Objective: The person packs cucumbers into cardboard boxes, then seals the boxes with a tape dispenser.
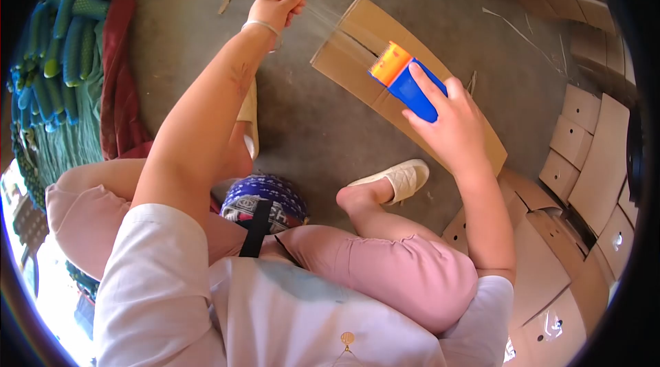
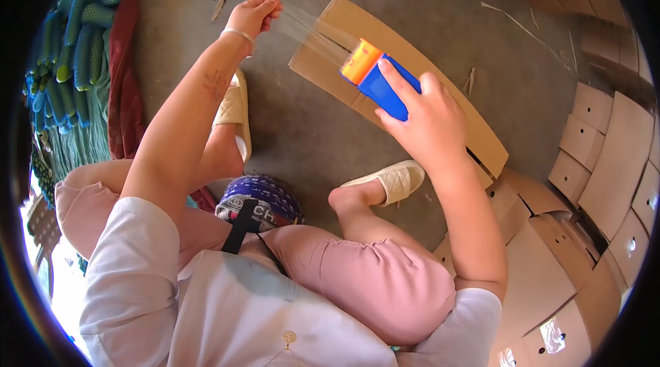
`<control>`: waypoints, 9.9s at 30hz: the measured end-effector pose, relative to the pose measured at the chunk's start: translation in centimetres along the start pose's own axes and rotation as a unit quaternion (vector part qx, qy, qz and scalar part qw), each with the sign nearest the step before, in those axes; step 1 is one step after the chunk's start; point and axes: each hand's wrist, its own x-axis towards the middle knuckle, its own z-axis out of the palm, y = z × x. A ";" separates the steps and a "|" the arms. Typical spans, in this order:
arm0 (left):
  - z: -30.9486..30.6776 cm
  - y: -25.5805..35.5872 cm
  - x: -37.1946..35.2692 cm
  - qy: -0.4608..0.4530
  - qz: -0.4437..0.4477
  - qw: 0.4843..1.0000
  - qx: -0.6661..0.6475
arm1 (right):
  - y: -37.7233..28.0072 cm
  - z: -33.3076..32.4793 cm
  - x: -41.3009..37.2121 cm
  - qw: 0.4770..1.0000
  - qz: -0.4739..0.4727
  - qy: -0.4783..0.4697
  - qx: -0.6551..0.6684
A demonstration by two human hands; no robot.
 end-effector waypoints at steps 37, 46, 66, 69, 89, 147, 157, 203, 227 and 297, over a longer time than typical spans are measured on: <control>13.1 0.3 -3.5 0.149 0.492 0.600 0.613 | 10.8 -0.7 -13.3 0.976 0.136 -0.089 -0.145; 18.6 -0.4 -5.0 -0.143 0.527 0.649 0.529 | 9.9 -0.1 -13.3 0.982 0.136 -0.080 -0.108; 13.1 2.2 -4.3 -0.207 0.340 0.723 0.565 | 5.4 0.0 -8.4 0.998 -0.009 0.029 0.056; 13.2 2.4 -5.0 -0.216 0.317 0.730 0.565 | 9.6 -0.4 -13.1 0.999 0.004 0.040 0.011; 10.0 -0.1 -2.5 -0.067 0.506 0.603 0.613 | 16.3 5.7 -18.1 0.995 0.039 0.075 0.044; 14.1 6.9 -3.9 -0.324 0.377 0.496 0.712 | 6.8 4.4 -28.4 0.715 0.458 0.456 0.266; 15.2 -0.9 -18.5 -0.237 0.509 0.529 0.637 | -0.4 9.3 -31.3 0.678 0.468 0.487 0.289; 25.2 -2.7 -21.1 -0.534 0.120 0.781 0.302 | -3.1 7.1 -30.0 0.802 0.361 0.366 0.305; 33.2 3.1 -13.2 -0.451 0.271 0.762 0.377 | -2.2 4.9 -31.1 0.845 0.437 0.230 0.206; 29.5 6.3 -4.5 -0.213 0.416 0.480 0.743 | 11.8 12.9 -14.0 0.864 0.456 0.162 0.136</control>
